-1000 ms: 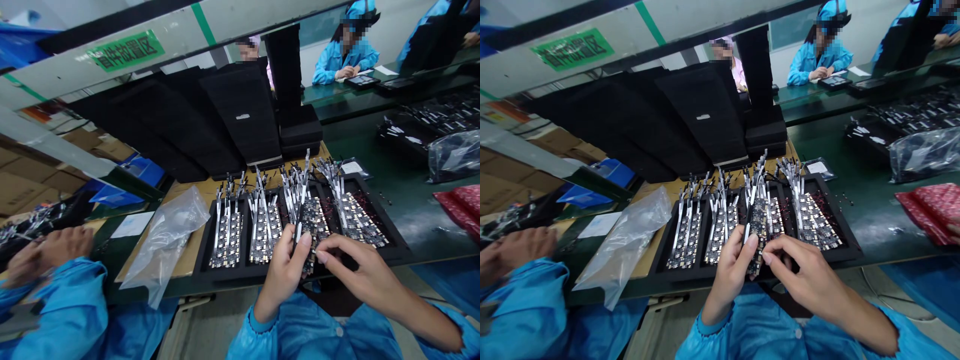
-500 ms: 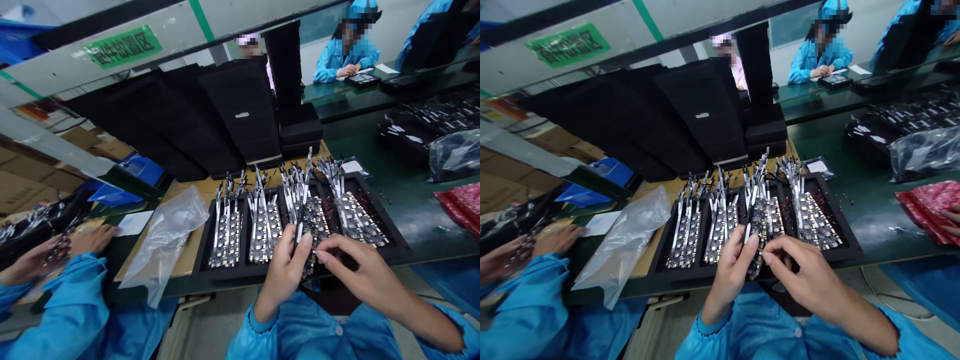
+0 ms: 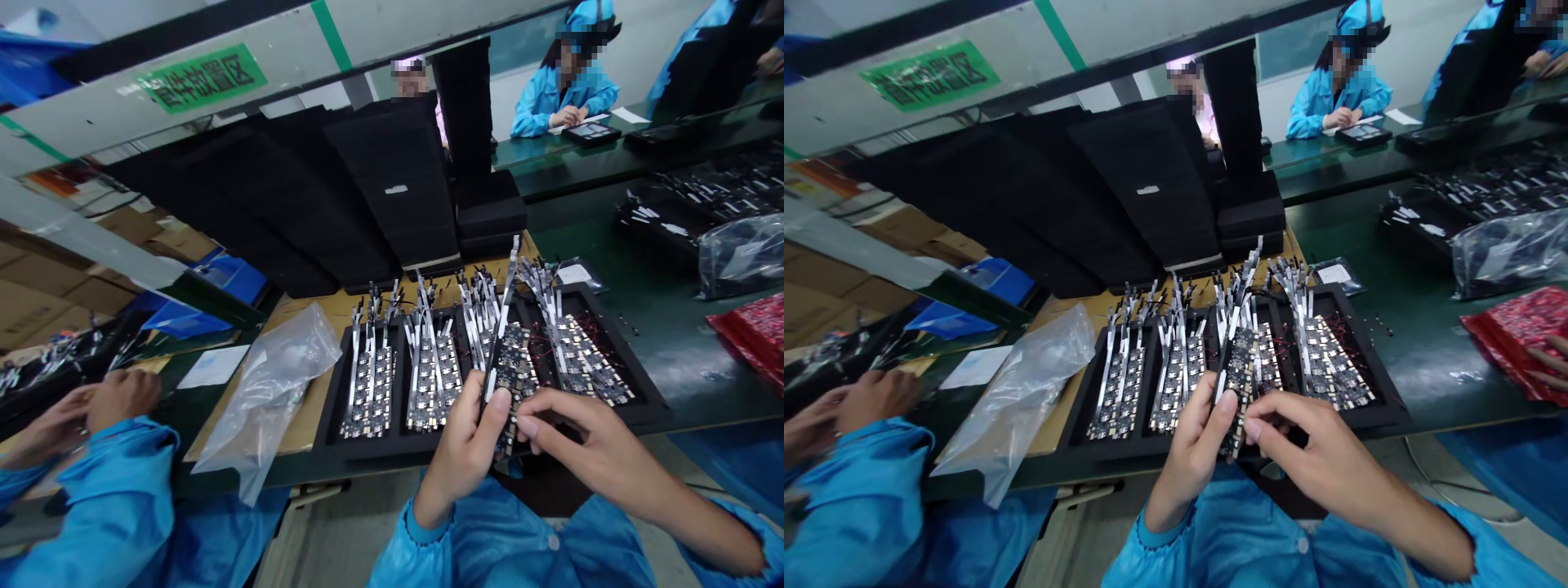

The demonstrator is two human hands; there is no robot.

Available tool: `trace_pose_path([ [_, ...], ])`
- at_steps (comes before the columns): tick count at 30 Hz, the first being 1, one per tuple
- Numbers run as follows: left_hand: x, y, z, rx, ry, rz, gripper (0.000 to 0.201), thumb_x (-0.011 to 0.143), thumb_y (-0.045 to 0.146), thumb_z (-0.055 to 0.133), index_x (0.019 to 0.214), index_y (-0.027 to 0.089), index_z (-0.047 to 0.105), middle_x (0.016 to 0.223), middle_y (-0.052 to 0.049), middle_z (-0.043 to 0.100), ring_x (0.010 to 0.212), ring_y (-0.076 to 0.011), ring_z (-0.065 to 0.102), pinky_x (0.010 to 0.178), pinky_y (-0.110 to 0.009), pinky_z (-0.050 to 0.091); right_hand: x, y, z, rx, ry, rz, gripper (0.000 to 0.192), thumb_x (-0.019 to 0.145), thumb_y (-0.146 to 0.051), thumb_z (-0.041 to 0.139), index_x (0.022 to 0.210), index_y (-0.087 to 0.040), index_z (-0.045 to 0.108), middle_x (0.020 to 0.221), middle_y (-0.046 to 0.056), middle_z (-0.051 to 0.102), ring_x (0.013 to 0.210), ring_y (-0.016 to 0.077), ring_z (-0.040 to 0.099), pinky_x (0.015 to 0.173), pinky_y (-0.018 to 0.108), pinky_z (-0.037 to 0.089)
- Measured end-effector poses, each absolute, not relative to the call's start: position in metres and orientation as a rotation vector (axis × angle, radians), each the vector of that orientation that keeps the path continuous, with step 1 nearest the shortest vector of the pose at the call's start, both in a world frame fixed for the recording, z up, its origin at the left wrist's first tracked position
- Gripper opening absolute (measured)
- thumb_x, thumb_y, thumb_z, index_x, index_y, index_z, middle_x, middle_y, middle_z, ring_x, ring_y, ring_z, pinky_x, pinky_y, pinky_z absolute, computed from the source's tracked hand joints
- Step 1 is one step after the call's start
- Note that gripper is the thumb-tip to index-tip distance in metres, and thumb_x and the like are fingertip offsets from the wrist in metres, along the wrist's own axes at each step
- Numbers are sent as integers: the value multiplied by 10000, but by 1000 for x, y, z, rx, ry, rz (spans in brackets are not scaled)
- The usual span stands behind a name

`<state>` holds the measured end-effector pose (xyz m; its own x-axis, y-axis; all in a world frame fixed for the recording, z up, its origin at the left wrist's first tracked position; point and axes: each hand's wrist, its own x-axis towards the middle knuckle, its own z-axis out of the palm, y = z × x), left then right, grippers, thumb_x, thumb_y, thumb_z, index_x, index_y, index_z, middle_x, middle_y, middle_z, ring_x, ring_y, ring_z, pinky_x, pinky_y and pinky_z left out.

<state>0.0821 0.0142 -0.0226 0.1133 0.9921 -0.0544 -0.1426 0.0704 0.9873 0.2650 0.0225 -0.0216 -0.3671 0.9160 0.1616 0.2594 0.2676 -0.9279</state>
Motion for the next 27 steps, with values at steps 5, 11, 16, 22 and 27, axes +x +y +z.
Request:
trace_pose_path([
  [5,87,14,-19,1265,1109,1209,115,915,317,563,964,294,665,784,-59,646,708,-270,584,695,-315,493,264,22,-17,-1073,-1781,1105,98,916,-363,693,873,-328,775,737,-64,784,627,168,746,575,192,576],
  [11,86,14,-16,1271,1122,1171,103,905,306,572,943,291,667,751,-41,643,668,-252,577,665,-294,481,263,26,-14,-1001,-1689,1291,111,916,-320,700,839,-301,777,651,-75,749,560,132,721,541,150,577],
  [16,82,14,-19,1207,1131,1015,91,889,318,592,966,296,635,766,-38,630,659,-245,577,603,-284,478,266,26,-14,-980,-1687,1323,130,928,-297,697,821,-291,770,660,-76,752,583,118,729,568,133,581],
  [22,83,13,-20,1098,1105,999,166,844,315,651,1005,271,657,774,-61,639,577,-236,568,482,-272,445,268,26,-17,-968,-1670,1361,133,934,-290,695,824,-286,770,678,-66,762,584,120,741,559,136,583],
  [27,85,13,-21,1076,1114,1031,130,840,291,669,963,250,668,725,-41,623,469,-187,507,422,-246,420,267,28,-20,-969,-1668,1382,130,940,-297,684,835,-288,761,685,-68,757,575,118,737,539,137,573],
])
